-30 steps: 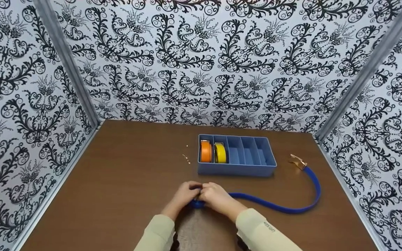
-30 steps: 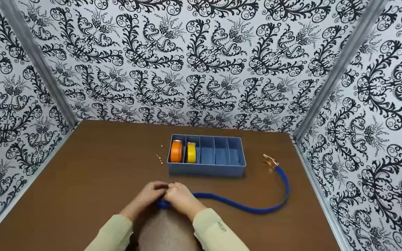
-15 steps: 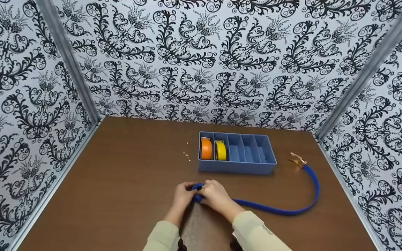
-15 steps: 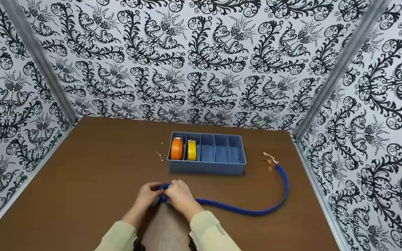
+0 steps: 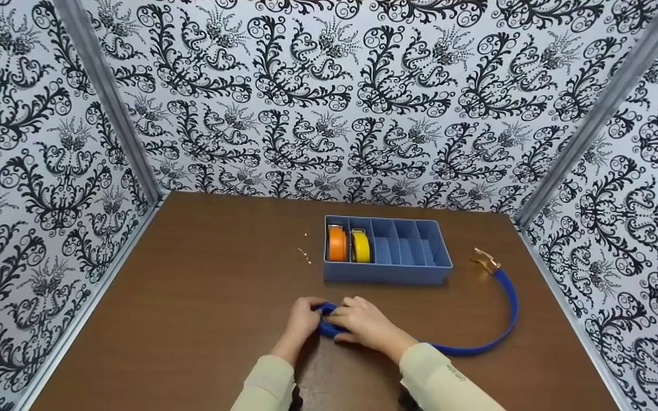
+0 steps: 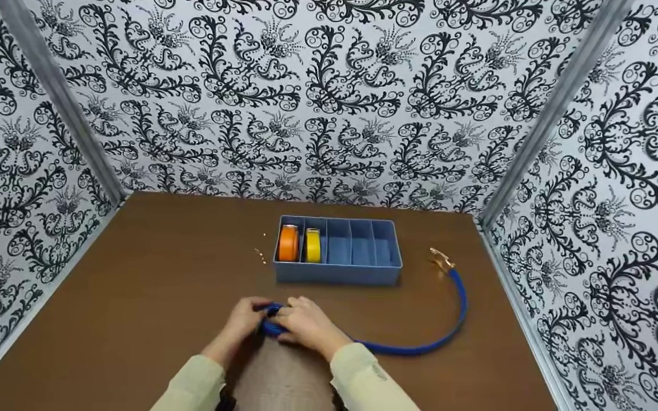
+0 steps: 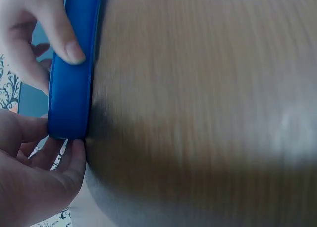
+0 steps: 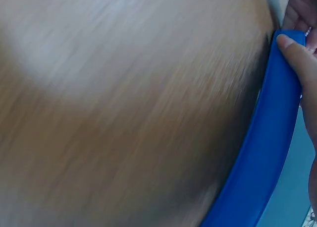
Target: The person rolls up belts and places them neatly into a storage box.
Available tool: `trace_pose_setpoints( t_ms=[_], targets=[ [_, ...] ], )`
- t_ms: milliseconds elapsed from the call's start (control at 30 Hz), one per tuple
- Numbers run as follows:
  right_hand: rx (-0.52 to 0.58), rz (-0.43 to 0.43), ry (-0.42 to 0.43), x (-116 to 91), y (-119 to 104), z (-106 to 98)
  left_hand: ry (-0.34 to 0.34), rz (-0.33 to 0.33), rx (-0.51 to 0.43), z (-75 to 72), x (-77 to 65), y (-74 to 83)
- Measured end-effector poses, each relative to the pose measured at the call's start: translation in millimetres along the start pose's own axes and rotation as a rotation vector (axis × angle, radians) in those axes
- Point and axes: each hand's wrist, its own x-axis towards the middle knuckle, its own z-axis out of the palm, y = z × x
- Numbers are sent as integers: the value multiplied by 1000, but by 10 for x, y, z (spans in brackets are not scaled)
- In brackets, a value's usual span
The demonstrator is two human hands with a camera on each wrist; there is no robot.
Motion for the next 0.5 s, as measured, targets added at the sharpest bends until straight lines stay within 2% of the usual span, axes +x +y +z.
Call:
trace_pose_setpoints(
  t_ms=[133,233,300,500],
  targets=[
    [54,-20,-137,-79,19,-59,-65,47,51,-43,18,12],
    [56,-48,-157,-101,51,-82,-105,98,80,-83,33,-2],
    [42,-79,-108,-88,80,-77,-124,134,95,-108,46,-20],
    [13,-195,129,62,137,-6,-182,226,87,-159,60,-89]
  ],
)
